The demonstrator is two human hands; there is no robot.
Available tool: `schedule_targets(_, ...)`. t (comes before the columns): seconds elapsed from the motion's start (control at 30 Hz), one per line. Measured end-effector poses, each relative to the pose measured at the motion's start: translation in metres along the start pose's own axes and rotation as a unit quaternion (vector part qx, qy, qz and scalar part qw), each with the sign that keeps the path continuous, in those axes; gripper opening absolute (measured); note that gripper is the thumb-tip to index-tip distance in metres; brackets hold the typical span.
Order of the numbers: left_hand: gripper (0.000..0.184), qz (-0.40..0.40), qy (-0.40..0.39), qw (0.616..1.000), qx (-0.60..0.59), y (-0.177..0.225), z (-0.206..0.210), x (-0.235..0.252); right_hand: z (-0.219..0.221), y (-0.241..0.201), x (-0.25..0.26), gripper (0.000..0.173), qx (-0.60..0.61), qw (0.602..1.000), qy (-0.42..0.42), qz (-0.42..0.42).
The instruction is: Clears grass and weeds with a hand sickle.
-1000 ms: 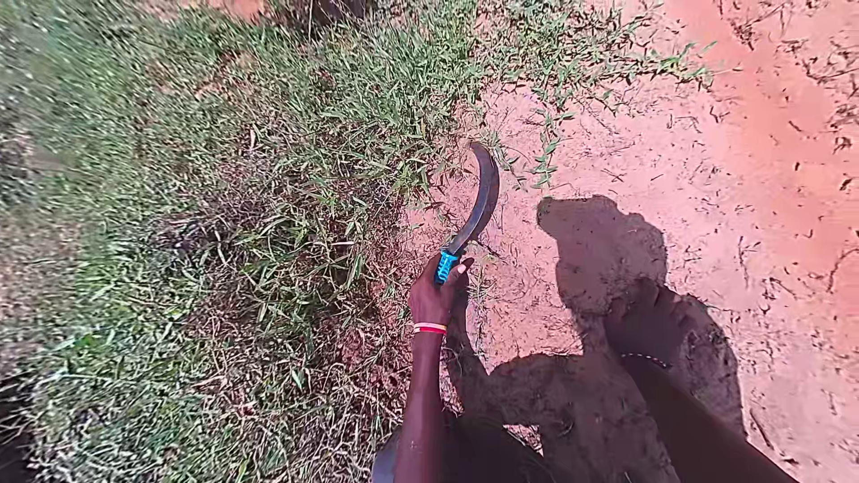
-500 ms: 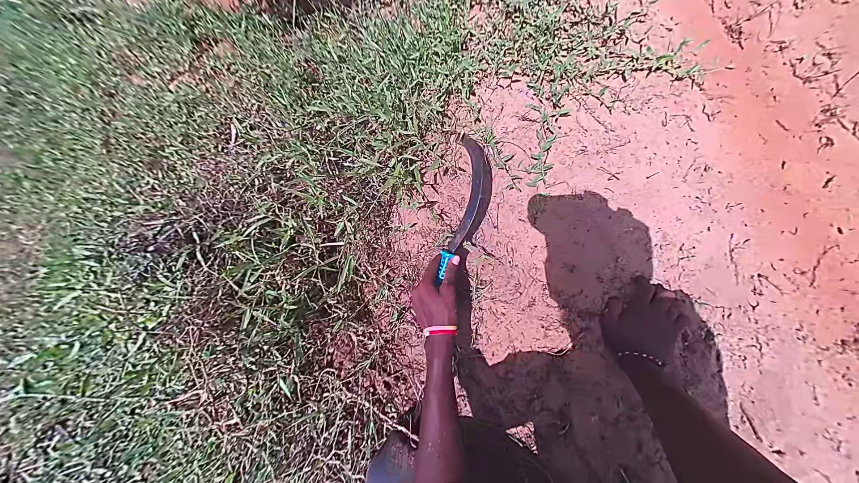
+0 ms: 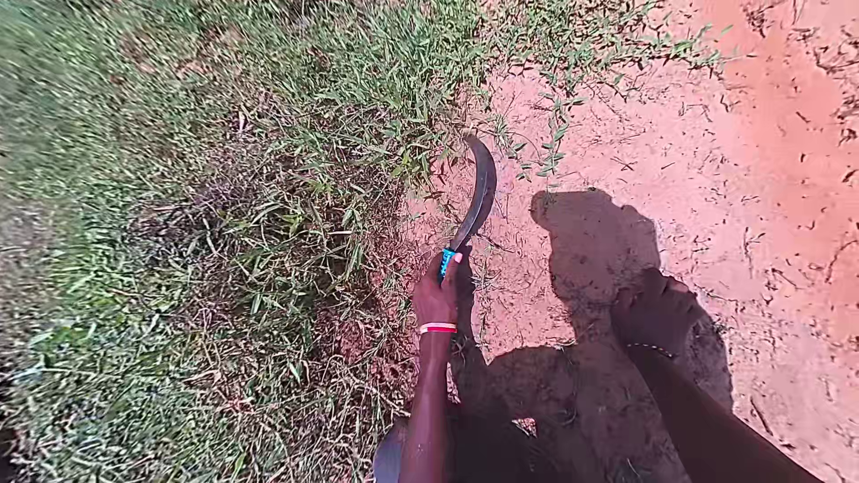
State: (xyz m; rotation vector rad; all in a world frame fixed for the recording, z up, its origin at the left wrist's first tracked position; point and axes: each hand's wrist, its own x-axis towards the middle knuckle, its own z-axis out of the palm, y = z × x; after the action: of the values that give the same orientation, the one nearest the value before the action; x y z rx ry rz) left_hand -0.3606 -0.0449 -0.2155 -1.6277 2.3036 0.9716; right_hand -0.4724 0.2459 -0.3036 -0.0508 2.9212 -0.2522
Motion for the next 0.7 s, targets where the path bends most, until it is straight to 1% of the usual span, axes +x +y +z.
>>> schedule_targets(0.07, 0.054, -0.022, 0.02, 0.999, -0.022, -0.019, 0.009, -0.033, 0.0, -0.001, 0.001, 0.067, -0.003, 1.0, -0.002, 0.001)
schedule_targets(0.13, 0.054, -0.026, 0.04, 0.999, -0.022, -0.03, 0.016, -0.061, 0.0, -0.002, 0.0, 0.067, -0.002, 1.0, -0.011, 0.007)
schedule_targets(0.23, 0.055, -0.004, 0.051, 0.999, -0.011, -0.028, 0.016, -0.077, 0.0, -0.001, -0.001, 0.067, 0.002, 1.0, -0.014, 0.01)
schedule_targets(0.33, 0.056, 0.031, 0.047, 0.998, 0.025, -0.002, 0.009, -0.054, 0.0, -0.003, 0.001, 0.067, 0.003, 1.0, -0.011, 0.01)
schedule_targets(0.43, 0.054, 0.018, 0.026, 0.997, 0.071, 0.043, 0.003, -0.009, 0.001, -0.001, -0.001, 0.068, 0.003, 1.0, -0.002, 0.006)
schedule_targets(0.5, 0.055, 0.003, 0.037, 0.996, 0.075, 0.066, 0.002, 0.023, 0.0, -0.002, 0.0, 0.068, 0.005, 1.0, 0.0, 0.004)
schedule_targets(0.6, 0.057, -0.033, 0.066, 0.997, 0.03, 0.074, 0.008, 0.06, -0.008, -0.004, 0.0, 0.068, 0.005, 0.999, -0.043, 0.013)
schedule_targets(0.7, 0.059, -0.065, 0.059, 0.996, -0.009, 0.07, 0.006, 0.071, -0.01, -0.004, 0.001, 0.067, 0.002, 0.998, -0.059, 0.015)
